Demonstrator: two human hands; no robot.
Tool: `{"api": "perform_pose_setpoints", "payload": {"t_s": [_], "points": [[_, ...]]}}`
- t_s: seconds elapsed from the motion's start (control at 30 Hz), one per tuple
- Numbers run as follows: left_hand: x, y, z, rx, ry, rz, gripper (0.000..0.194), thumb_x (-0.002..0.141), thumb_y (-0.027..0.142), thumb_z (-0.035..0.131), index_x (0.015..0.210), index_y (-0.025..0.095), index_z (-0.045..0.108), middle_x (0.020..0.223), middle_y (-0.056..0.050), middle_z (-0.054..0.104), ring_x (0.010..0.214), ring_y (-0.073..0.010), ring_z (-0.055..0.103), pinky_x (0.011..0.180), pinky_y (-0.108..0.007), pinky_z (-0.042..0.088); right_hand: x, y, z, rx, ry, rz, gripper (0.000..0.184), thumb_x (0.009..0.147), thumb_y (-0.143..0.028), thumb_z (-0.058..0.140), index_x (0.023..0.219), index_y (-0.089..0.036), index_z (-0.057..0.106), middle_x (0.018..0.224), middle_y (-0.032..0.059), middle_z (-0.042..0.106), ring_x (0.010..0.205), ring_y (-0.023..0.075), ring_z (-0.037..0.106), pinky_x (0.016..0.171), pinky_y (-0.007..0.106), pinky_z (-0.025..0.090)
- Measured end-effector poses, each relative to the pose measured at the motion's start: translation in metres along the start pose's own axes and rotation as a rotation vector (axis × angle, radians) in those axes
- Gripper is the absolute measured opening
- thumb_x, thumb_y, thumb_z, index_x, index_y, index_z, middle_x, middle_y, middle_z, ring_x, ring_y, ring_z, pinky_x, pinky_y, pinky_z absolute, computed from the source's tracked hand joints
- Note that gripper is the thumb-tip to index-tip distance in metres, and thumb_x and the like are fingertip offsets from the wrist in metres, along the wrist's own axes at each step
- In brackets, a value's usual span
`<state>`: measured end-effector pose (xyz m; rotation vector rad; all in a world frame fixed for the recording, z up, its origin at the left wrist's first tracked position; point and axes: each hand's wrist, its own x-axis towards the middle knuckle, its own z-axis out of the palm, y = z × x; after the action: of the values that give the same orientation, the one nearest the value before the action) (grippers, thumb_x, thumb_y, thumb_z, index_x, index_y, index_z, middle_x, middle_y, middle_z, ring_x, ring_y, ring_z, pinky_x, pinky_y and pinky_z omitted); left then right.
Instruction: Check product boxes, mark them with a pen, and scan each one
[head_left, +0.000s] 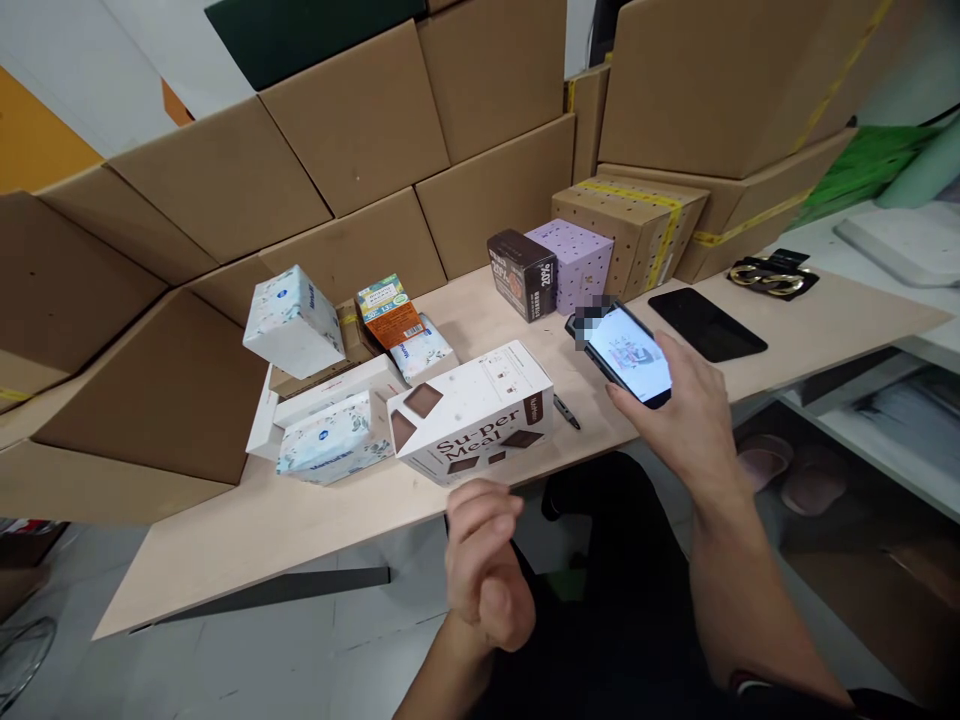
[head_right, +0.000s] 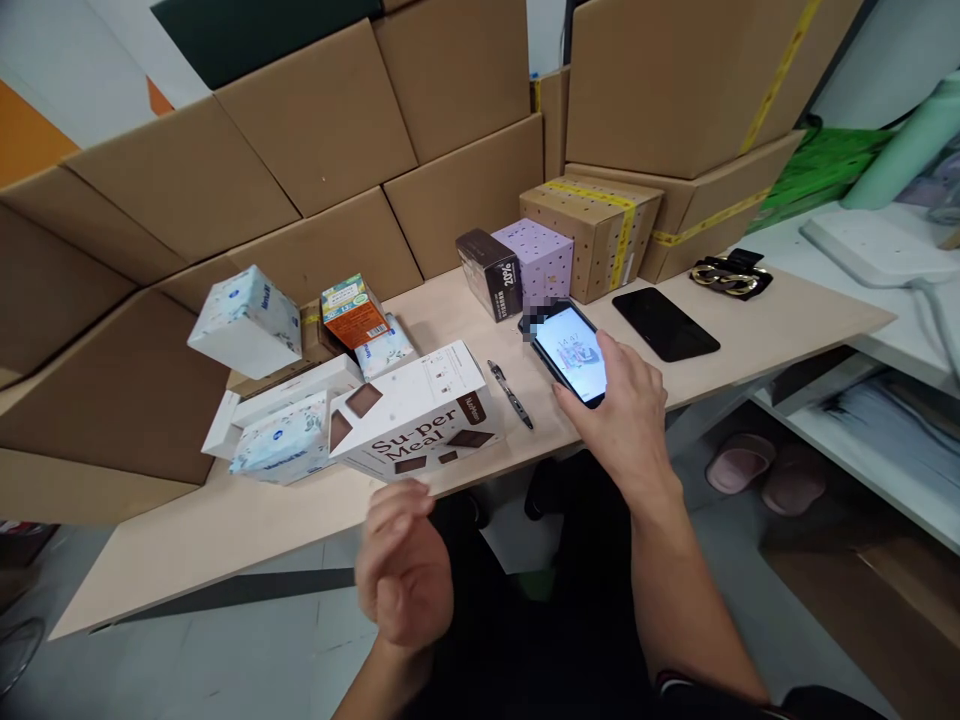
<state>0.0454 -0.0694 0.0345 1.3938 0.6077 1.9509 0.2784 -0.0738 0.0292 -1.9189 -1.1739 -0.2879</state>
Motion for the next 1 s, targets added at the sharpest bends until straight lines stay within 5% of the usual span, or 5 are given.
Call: {"api": "perform_pose_setpoints", "payload": {"t_s": [0.17,0.53,0.63,0.8,1.0], "points": [[0.029,-0.025,-0.019,0.174,0.331,0.244,0.020,0.083,0.038,0.051,0.091,0.032,0.068,0.088,-0.003,0.059,0.088,-0.0250,0.056,0.090,-0.046,0.045,-0.007,0.020,0.025,-0.119,-0.143,0.021,0.068,0.086,-0.048,0.062,0.146,-0.018,0.045,0.132,0.0193,0.060,0.119,0.0398,0.057,0.096,0.062,0.047],[0.060,-0.068,-0.041,0.003,0.256,-0.345,0.034,0.093,0.045,0.045,0.115,0.025,0.063,0.116,-0.005,0.067,0.118,-0.0225,0.060,0.103,-0.037,0.044,-0.005,0.009,0.013,-0.195,-0.199,0.041,0.067,0.088,-0.056,0.058,0.139,-0.014,0.052,0.140,0.0257,0.052,0.135,0.0493,0.038,0.100,0.075,0.036],[0.060,-0.069,-0.039,0.011,0.245,-0.332,0.035,0.093,0.045,0.045,0.112,0.024,0.065,0.120,-0.005,0.067,0.121,-0.0232,0.060,0.106,-0.038,0.043,0.008,-0.010,0.000,0.019,-0.259,-0.036,0.074,0.085,-0.059,0.063,0.146,-0.021,0.046,0.152,0.0199,0.043,0.134,0.0416,0.046,0.104,0.066,0.044],[0.059,-0.066,-0.037,0.018,0.248,-0.331,0.035,0.094,0.041,0.044,0.117,0.024,0.065,0.127,-0.005,0.066,0.127,-0.0238,0.058,0.109,-0.039,0.043,0.040,-0.045,0.005,0.598,-0.721,-0.089,0.102,0.078,-0.048,0.074,0.160,-0.032,0.015,0.142,0.0145,0.056,0.077,0.0169,0.068,0.073,0.040,0.063],[0.059,-0.063,-0.037,0.016,0.256,-0.354,0.039,0.094,0.043,0.046,0.120,0.022,0.066,0.129,-0.007,0.066,0.131,-0.0255,0.055,0.109,-0.037,0.043,0.051,-0.065,0.019,0.783,-0.944,-0.122,0.099,0.073,-0.031,0.076,0.158,-0.028,0.024,0.117,0.0051,0.071,0.088,0.0191,0.071,0.070,0.033,0.063]]}}
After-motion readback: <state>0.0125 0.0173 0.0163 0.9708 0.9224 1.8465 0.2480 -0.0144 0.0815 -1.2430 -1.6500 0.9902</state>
